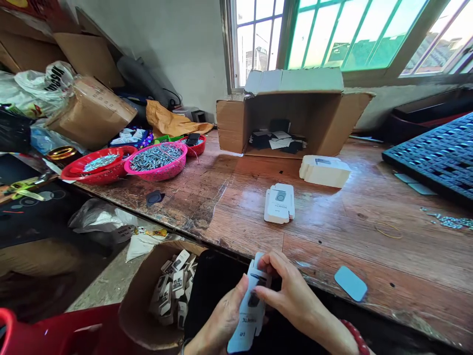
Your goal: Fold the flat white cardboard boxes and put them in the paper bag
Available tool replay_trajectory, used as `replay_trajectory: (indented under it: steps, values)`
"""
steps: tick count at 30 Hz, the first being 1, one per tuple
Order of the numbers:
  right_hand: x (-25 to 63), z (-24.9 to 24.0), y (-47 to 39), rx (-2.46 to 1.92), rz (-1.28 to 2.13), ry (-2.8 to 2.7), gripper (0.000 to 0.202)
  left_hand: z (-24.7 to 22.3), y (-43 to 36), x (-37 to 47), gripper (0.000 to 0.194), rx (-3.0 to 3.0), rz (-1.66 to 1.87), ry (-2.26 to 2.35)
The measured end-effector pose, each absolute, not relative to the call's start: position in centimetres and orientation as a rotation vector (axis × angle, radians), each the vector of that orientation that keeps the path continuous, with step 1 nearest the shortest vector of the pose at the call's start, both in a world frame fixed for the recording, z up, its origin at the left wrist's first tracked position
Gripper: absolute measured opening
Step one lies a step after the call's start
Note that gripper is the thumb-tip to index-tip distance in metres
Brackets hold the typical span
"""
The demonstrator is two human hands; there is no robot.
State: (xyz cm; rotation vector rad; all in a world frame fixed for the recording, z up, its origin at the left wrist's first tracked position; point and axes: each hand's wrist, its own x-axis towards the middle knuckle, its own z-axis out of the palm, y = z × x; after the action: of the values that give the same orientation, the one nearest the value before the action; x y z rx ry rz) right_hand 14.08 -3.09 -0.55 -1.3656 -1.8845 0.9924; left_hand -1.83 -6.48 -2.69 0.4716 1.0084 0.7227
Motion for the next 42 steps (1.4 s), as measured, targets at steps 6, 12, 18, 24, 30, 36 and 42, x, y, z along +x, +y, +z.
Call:
replay_trajectory:
  steps: [6, 12, 18, 24, 30, 36, 42]
  values:
    - [15.5, -0.6, -3.8, -1.236, 1.248, -1.946, 0.023, -3.0, -6.9, -2.3, 0.052, 0.515, 0.695, 0.721]
    - [14.6, -2.6, -5.0, -1.372, 1.042, -1.581, 0.018, -3.7, -6.9, -2.6, 0.052, 0.481, 0.792, 0.917]
    - [13.4, -4.8, -6.9, -1.146, 1.535, -1.354, 0.031, -3.6, -7.5, -2.7, 0.051, 0.537, 0.959, 0.974]
    - [13.1, -7.5, -8.7, -1.357, 1.099, -1.588, 0.044, -4.8, -7.7, -2.8, 0.047, 0.736, 1.088, 1.138]
    - [12.6, -8.3, -9.3, -1.160, 1.344, -1.207, 0.036, -6.5, -8.7, -3.3, 0.067, 0.792, 1.184, 1.175]
    - [13.2, -8.2, -10.8, -1.066, 1.361, -1.150, 0.032, -7.0, -10.5, -4.1, 0.049, 0.959, 1.109, 1.071]
    - [13.3, -8.3, -12.2, -1.021, 1.412, -1.135, 0.041, -7.1, -11.6, -4.6, 0.050, 1.012, 1.056, 1.001]
